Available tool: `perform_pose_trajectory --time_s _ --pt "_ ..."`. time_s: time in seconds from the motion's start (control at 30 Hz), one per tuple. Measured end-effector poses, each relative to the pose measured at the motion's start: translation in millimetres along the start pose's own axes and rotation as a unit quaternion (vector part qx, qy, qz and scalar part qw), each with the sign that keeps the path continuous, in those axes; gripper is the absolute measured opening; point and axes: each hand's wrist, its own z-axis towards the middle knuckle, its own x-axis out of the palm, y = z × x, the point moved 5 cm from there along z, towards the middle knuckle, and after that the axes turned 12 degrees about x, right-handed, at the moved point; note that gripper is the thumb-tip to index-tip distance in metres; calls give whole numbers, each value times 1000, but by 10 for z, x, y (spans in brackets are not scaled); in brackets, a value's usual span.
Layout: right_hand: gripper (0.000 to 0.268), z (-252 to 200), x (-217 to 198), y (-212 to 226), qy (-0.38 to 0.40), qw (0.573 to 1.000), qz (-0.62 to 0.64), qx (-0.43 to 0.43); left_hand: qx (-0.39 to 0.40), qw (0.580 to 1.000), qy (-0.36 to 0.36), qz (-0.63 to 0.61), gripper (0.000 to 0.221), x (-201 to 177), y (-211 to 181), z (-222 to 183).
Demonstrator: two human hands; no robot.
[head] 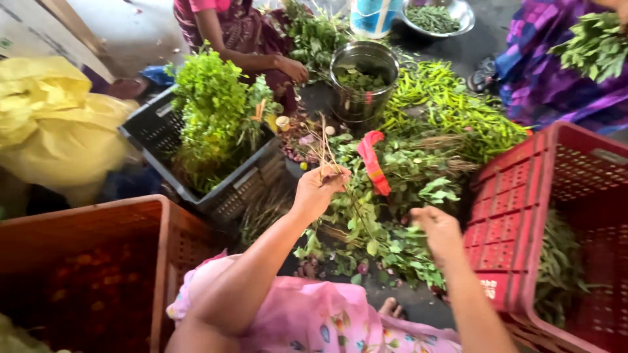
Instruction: The person sits on the floor and sorts green leafy vegetables by hand, picking up stems and removing leaves. They place the sorted leaves into a red crate and discard the stems onto the floor. Other people are visible in the background performing similar tasks.
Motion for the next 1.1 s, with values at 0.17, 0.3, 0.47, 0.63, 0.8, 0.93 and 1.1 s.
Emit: perform_pose_trajectory --time_s 0.17,0.3,0.47,0.63,0.8,0.93,1.1 --pt "27 -650 748 534 -16 973 -153 -172 21 998 67 2 9 297 -260 -163" --pt "64 -912 1045 781 -8 964 -244 -102 45 986 104 123 11 392 -481 -299" --pt "26 -818 875 870 -13 978 -174 -116 28 992 91 80 9 320 -453 -259" --pt "20 -572 530 708 5 992 -106 -65 14 998 65 6 9 99 -339 -100" --pt "17 -644 689 662 -3 981 -146 -127 32 997 69 -15 8 68 -302 -74" --pt "33 -742 929 576 -64 949 -298 -77 30 997 68 -21 9 149 -322 -126" --pt "27 -792 1058 548 -30 912 -388 -130 13 998 58 -13 10 55 -310 -93"
